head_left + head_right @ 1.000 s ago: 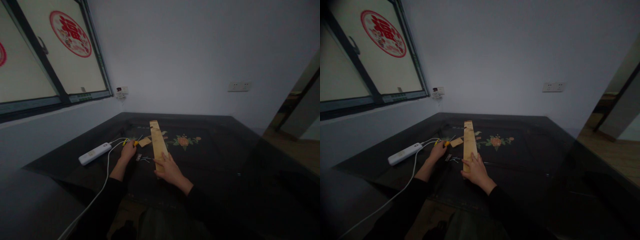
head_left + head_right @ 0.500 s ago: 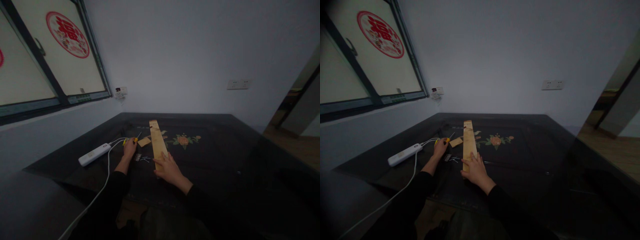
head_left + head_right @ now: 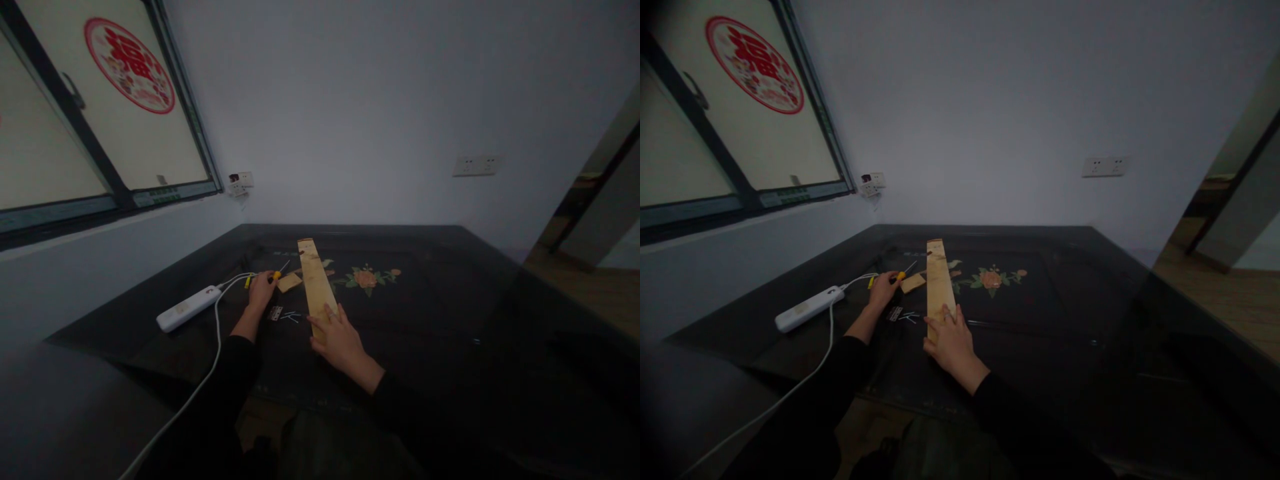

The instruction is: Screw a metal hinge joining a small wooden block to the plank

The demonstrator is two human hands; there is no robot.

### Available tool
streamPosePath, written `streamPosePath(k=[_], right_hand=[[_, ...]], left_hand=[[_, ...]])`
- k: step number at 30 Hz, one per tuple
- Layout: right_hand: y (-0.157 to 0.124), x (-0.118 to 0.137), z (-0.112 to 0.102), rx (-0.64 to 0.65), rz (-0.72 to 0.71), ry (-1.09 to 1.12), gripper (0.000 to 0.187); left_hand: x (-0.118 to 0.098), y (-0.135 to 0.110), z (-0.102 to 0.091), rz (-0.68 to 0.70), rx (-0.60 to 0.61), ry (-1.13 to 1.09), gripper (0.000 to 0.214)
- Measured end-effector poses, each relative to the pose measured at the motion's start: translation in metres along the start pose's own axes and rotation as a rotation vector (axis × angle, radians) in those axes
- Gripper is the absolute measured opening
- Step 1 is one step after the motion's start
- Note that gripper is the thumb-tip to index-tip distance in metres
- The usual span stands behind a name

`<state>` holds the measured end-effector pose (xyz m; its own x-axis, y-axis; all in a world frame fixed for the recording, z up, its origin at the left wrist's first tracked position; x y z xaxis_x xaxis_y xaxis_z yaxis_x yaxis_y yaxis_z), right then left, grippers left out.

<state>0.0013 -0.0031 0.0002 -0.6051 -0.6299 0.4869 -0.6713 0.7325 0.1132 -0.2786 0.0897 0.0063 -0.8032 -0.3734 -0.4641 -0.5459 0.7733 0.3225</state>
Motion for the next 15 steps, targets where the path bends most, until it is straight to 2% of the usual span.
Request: streamPosePath(k=[10,15], right_hand=[[0.0,-0.001,0.002,-0.004,-0.014,0.008,0.055],[0.005,-0.001,0.004,-0.03,-0.027,-0.024,0.055]], left_hand=[[-0.029,-0.01,-0.015,0.161,-0.053,-0.058,0.031],[-0.065,-0.024,-0.029,0.24,-0.062,-0.169,0.029]])
Point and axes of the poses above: each hand's wrist, its own y-axis towards the middle knuckle, its own z-axis out of the palm, x = y × z, the point moved 9 cm from there along y, towards the middle knuckle, and after that the axes turned 8 degrees about -z, right-handed, at the moved point
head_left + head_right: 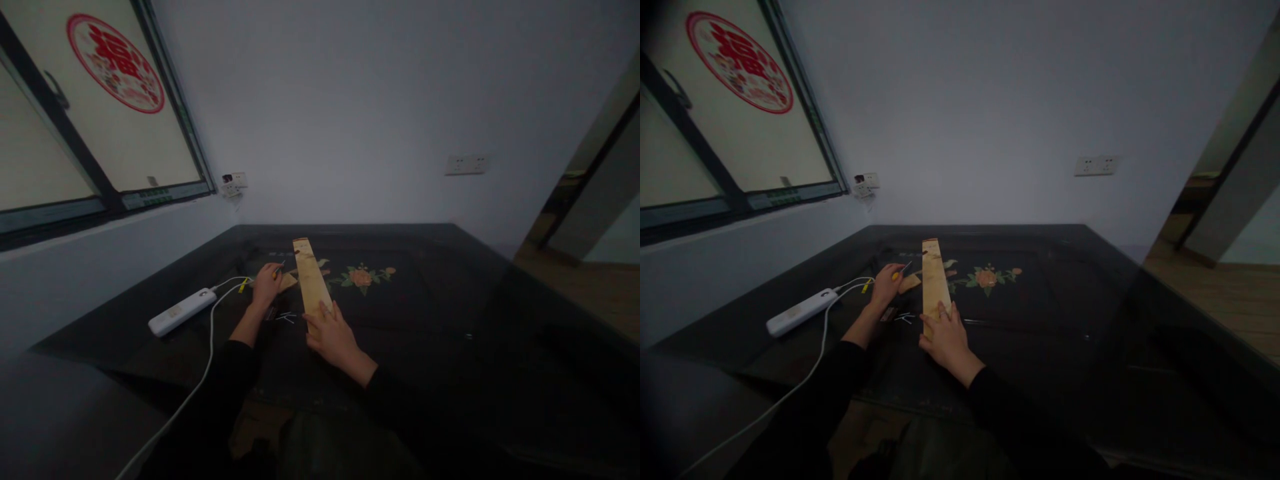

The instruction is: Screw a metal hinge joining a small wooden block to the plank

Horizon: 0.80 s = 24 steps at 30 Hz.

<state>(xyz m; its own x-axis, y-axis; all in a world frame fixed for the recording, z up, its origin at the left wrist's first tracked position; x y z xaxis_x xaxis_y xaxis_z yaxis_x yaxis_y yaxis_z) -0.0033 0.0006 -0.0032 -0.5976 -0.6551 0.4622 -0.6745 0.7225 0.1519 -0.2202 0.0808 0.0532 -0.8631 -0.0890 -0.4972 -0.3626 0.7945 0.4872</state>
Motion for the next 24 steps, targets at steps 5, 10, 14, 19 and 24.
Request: streamPosePath(k=[5,10,14,19,24], right_hand=[[0.009,-0.006,-0.003,-0.013,-0.04,0.078,0.056],[0.003,-0.04,-0.071,-0.409,-0.097,0.485,0.059],[-0.022,-0.068,-0.107,-0.51,-0.131,0.582,0.07],[-0.04,-0.073,-0.1,-0.374,-0.207,0.574,0.083],[-0.045,-0.056,-0.081,-0.224,-0.268,0.725,0.088]], left_hand=[[-0.067,-0.017,-0.005,0.075,0.071,-0.301,0.024],[-0.134,-0.07,0.029,-0.12,0.32,-0.979,0.036],[-0.184,-0.137,0.073,-0.386,0.626,-1.326,0.052],[-0.227,-0.185,0.096,-0.395,0.957,-1.497,0.064],[-0.221,-0.178,0.104,-0.243,0.863,-1.414,0.059]])
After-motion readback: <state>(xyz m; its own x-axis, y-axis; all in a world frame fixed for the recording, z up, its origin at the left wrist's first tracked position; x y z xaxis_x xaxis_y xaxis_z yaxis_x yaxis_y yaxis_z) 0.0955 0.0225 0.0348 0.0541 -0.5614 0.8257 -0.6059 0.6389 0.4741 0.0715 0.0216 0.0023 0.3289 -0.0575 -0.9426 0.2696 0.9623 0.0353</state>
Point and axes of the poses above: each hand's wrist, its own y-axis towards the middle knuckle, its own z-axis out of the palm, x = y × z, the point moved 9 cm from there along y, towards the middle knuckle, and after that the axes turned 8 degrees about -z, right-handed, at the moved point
